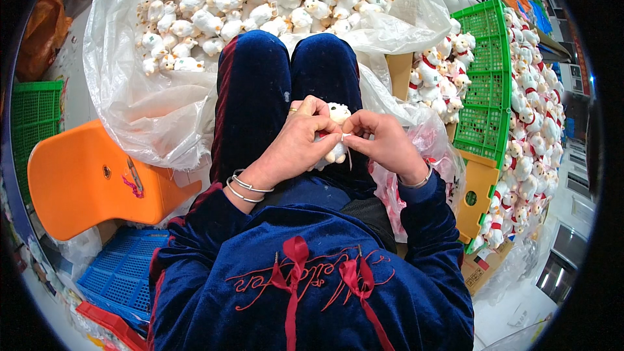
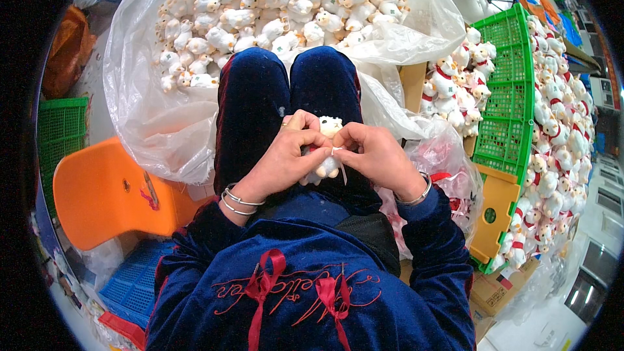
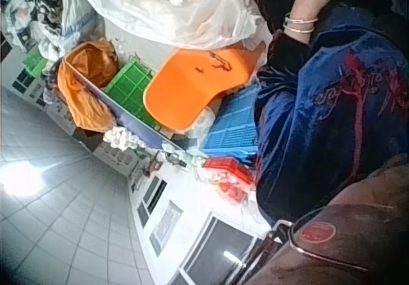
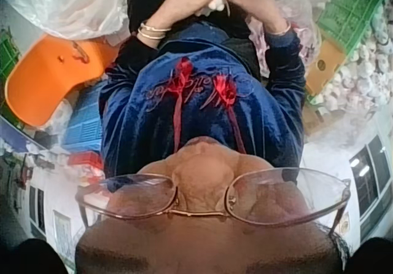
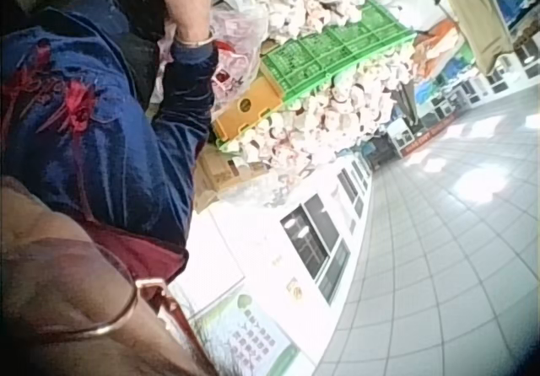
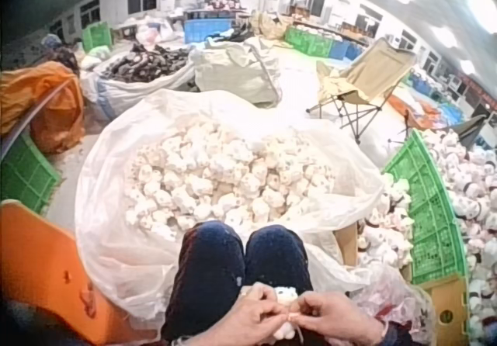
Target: The person sits on the floor and ties red ribbons around the necks of small white plush toys. They pick up each toy, wrap the ribbon, and place the finished item into a green crate.
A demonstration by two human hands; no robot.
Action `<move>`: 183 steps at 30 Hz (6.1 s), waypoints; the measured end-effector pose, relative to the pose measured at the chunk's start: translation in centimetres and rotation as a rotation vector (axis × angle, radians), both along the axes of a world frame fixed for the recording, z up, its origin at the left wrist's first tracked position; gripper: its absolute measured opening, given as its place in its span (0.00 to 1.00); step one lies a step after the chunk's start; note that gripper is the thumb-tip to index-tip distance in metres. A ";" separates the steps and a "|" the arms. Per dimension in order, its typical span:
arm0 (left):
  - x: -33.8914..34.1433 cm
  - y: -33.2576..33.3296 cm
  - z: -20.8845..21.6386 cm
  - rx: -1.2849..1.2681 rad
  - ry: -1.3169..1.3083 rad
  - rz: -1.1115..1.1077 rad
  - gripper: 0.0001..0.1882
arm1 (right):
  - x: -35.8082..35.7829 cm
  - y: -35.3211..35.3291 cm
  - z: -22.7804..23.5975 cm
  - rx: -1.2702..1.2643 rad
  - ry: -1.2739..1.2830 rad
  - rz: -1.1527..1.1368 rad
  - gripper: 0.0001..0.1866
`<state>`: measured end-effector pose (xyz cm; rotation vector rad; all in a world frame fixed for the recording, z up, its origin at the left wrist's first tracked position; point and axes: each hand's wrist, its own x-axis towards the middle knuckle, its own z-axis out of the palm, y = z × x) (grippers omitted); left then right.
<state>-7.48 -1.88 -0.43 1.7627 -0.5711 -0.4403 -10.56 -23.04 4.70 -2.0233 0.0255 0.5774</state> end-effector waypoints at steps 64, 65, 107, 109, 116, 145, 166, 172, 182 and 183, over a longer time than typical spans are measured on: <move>0.3 0.3 -0.1 0.006 0.037 -0.023 0.07 | -0.7 1.1 0.0 -0.283 -0.399 0.197 0.05; 0.4 0.3 -0.4 -0.010 0.027 -0.019 0.07 | -0.7 1.0 -0.2 -0.295 -0.427 0.205 0.05; 0.3 1.0 1.2 0.039 -0.049 -0.022 0.06 | -1.7 -0.2 -5.9 -0.048 -0.963 0.159 0.14; 0.4 1.0 1.2 0.042 -0.055 -0.027 0.06 | -1.5 -0.4 -5.6 -0.053 -0.949 0.183 0.14; 0.4 0.8 1.0 0.042 -0.099 -0.027 0.06 | -1.0 -1.1 -4.5 -0.079 -0.906 0.275 0.15; 0.2 0.9 0.8 0.057 -0.136 -0.066 0.04 | -1.8 0.3 -5.9 -0.083 -0.984 0.127 0.13; 2.1 1.9 1.5 0.242 -0.444 -0.209 0.08 | -0.8 -0.1 -5.3 -0.108 -1.027 0.237 0.14; 1.9 1.3 1.5 0.271 -0.460 -0.195 0.08 | -1.1 0.3 -5.7 -0.110 -1.045 0.202 0.14; 2.6 1.5 1.0 0.254 -0.473 -0.245 0.09 | -1.1 0.1 -6.1 -0.062 -1.028 0.225 0.15; 2.8 1.5 1.0 0.258 -0.464 -0.263 0.09 | -1.0 0.1 -6.1 -0.064 -1.033 0.229 0.15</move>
